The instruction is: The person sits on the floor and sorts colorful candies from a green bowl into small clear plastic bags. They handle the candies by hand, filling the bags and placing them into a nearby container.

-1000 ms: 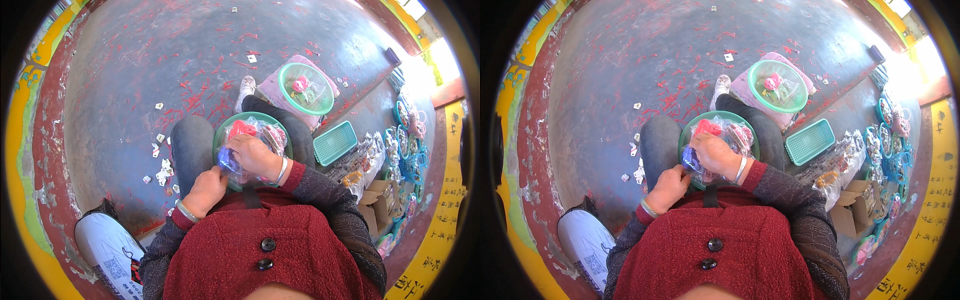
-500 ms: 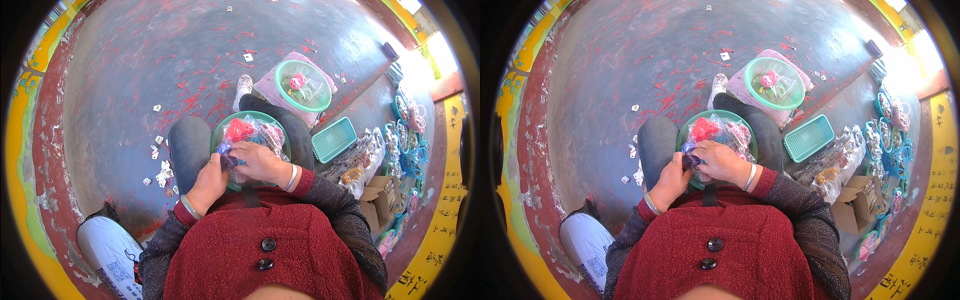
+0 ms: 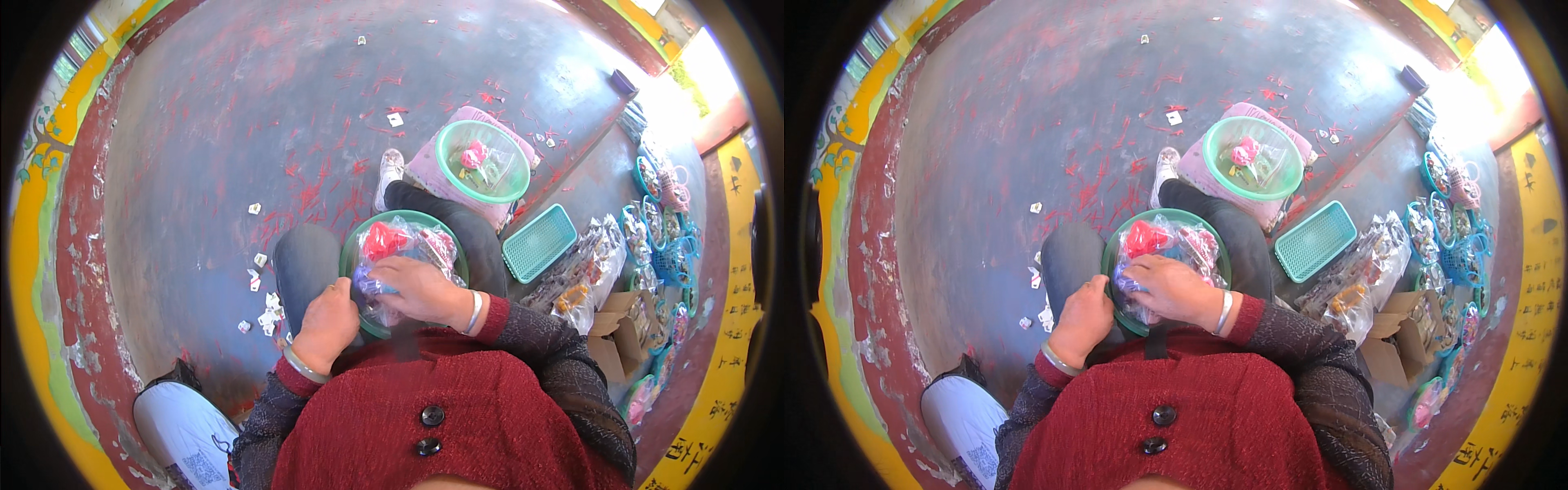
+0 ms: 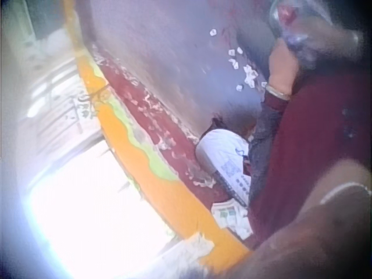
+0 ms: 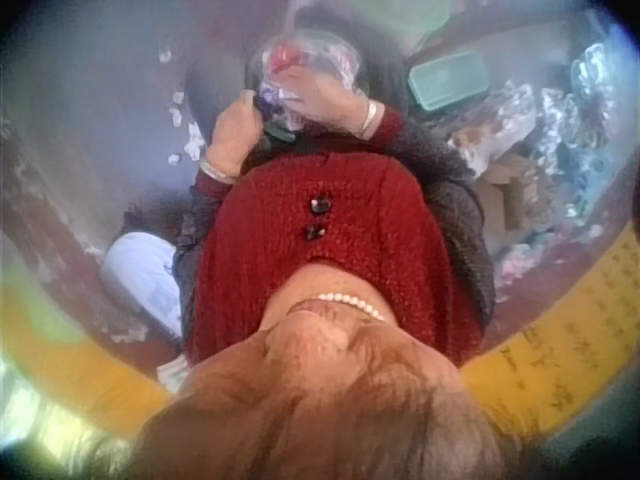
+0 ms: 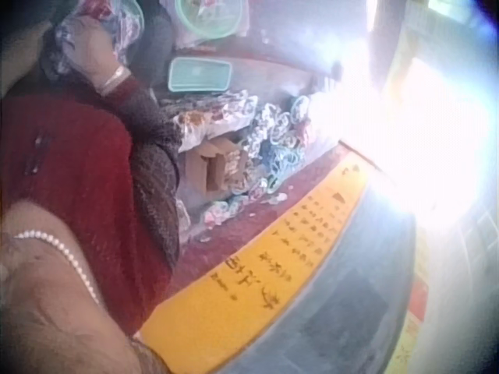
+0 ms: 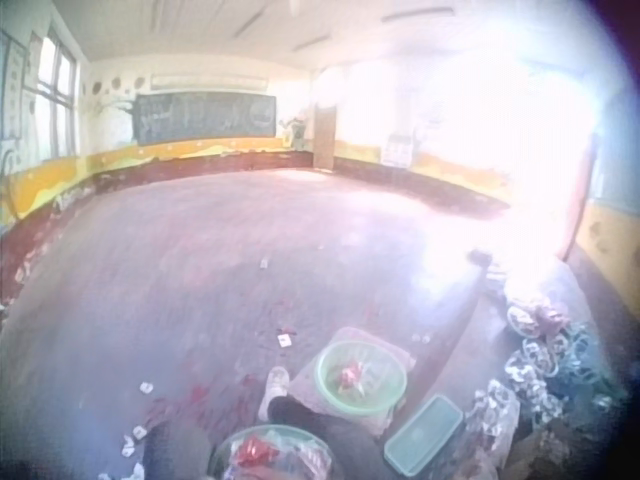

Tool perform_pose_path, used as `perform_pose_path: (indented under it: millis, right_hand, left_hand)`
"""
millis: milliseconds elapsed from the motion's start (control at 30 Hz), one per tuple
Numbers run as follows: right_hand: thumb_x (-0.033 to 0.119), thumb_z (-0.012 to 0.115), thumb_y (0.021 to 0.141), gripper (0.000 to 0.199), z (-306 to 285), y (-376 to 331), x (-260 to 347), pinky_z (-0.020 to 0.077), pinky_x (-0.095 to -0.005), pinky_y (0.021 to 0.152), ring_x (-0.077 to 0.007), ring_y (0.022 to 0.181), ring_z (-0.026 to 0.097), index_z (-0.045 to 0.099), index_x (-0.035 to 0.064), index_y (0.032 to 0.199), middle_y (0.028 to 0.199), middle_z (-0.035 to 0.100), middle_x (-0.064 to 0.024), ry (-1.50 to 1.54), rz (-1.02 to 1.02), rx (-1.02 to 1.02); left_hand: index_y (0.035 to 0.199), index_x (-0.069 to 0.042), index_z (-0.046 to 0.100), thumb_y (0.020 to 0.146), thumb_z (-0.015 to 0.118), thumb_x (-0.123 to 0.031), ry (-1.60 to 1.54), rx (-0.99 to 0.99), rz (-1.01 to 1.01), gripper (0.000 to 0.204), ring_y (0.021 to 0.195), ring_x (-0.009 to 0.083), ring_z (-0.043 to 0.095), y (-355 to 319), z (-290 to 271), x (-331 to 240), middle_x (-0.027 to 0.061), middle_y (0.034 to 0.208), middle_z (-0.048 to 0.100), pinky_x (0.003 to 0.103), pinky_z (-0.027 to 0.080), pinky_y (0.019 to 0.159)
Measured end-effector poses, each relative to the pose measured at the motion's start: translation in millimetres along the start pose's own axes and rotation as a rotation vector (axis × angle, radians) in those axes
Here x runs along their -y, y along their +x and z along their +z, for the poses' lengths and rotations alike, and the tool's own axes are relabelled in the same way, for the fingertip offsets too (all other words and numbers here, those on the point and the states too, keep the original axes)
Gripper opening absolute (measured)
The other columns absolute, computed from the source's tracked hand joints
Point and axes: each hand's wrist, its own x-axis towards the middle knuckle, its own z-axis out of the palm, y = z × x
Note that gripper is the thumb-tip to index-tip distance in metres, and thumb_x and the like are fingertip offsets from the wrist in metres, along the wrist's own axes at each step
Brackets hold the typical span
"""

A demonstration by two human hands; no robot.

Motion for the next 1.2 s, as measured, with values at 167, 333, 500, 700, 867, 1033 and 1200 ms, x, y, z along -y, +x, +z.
perform_pose_path:
  millis: [167, 333, 500, 700, 867, 1033, 1200]
  right_hand:
    - [0.007, 0.063, 0.078, 0.016, -54.0, -2.4, -32.6, 0.0513, -0.0379, 0.074, -0.0336, 0.085, 0.062, 0.063, 0.0013, 0.093, 0.092, 0.064, -0.0157, -0.08, 0.049, -0.329]
    - [0.01, 0.063, 0.078, 0.016, -93.9, -34.6, -97.6, 0.051, -0.0362, 0.071, -0.0317, 0.08, 0.063, 0.066, 0.0029, 0.092, 0.087, 0.064, -0.0147, -0.099, 0.421, -0.423]
    - [0.013, 0.063, 0.079, 0.024, -119.3, -70.3, -183.8, 0.0516, -0.0321, 0.063, -0.0267, 0.078, 0.065, 0.065, 0.0005, 0.099, 0.084, 0.065, -0.0121, -0.236, 0.733, -0.576]
    - [0.011, 0.064, 0.081, 0.021, -140.3, -45.3, -254.3, 0.0442, -0.0298, 0.044, -0.0209, 0.054, 0.063, 0.056, -0.0078, 0.077, 0.064, 0.057, -0.0099, 0.579, 1.119, -0.825]
    - [0.021, 0.06, 0.082, 0.029, -129.7, -28.3, -318.2, 0.0485, -0.035, 0.046, -0.0261, 0.049, 0.062, 0.06, -0.0043, 0.068, 0.055, 0.059, -0.0156, 0.187, 1.224, -0.545]
    - [0.025, 0.054, 0.077, 0.025, -142.7, 8.4, -251.8, 0.0493, -0.043, 0.068, -0.0359, 0.076, 0.063, 0.064, 0.0028, 0.082, 0.077, 0.063, -0.0215, -0.373, 0.976, -0.561]
    - [0.02, 0.053, 0.077, 0.019, -174.5, 11.8, -204.0, 0.0461, -0.0481, 0.071, -0.0396, 0.081, 0.061, 0.06, 0.0033, 0.079, 0.08, 0.063, -0.0209, -0.427, 0.647, -0.619]
  left_hand:
    - [0.116, 0.005, 0.05, 0.085, 0.054, -0.015, -0.009, -0.288, 0.326, 0.037, 0.106, 0.0438, 0.051, 24.3, -3.3, -4.7, 0.0284, 0.115, 0.052, 0.047, 0.042, 0.091]
    - [0.134, 0.005, 0.037, 0.088, 0.055, -0.03, 0.156, -0.226, 0.515, 0.061, 0.127, 0.0471, 0.032, 46.7, 32.7, -9.7, 0.0291, 0.138, 0.034, 0.052, 0.028, 0.105]
    - [0.138, 0.003, 0.033, 0.089, 0.052, -0.029, 0.18, -0.023, 0.431, 0.061, 0.134, 0.0421, 0.025, 48.3, 45.2, -14.8, 0.0279, 0.142, 0.029, 0.051, 0.022, 0.109]
    - [0.137, 0.0, 0.035, 0.089, 0.051, -0.033, 0.192, 0.009, 0.404, 0.06, 0.134, 0.0402, 0.027, 48.0, 45.0, -13.9, 0.0269, 0.142, 0.031, 0.05, 0.021, 0.11]
    - [0.135, -0.001, 0.04, 0.089, 0.052, -0.034, 0.128, -0.055, 0.434, 0.058, 0.132, 0.0405, 0.03, 47.5, 43.0, -13.0, 0.0259, 0.14, 0.034, 0.051, 0.022, 0.108]
    - [0.129, 0.001, 0.047, 0.086, 0.057, -0.031, 0.026, -0.261, 0.451, 0.054, 0.128, 0.0407, 0.035, 44.7, 35.8, -9.5, 0.0234, 0.137, 0.04, 0.051, 0.026, 0.106]
    - [0.121, 0.002, 0.053, 0.084, 0.061, -0.026, -0.018, -0.349, 0.515, 0.047, 0.124, 0.0408, 0.039, 48.5, 30.0, -12.3, 0.0232, 0.131, 0.045, 0.051, 0.029, 0.104]
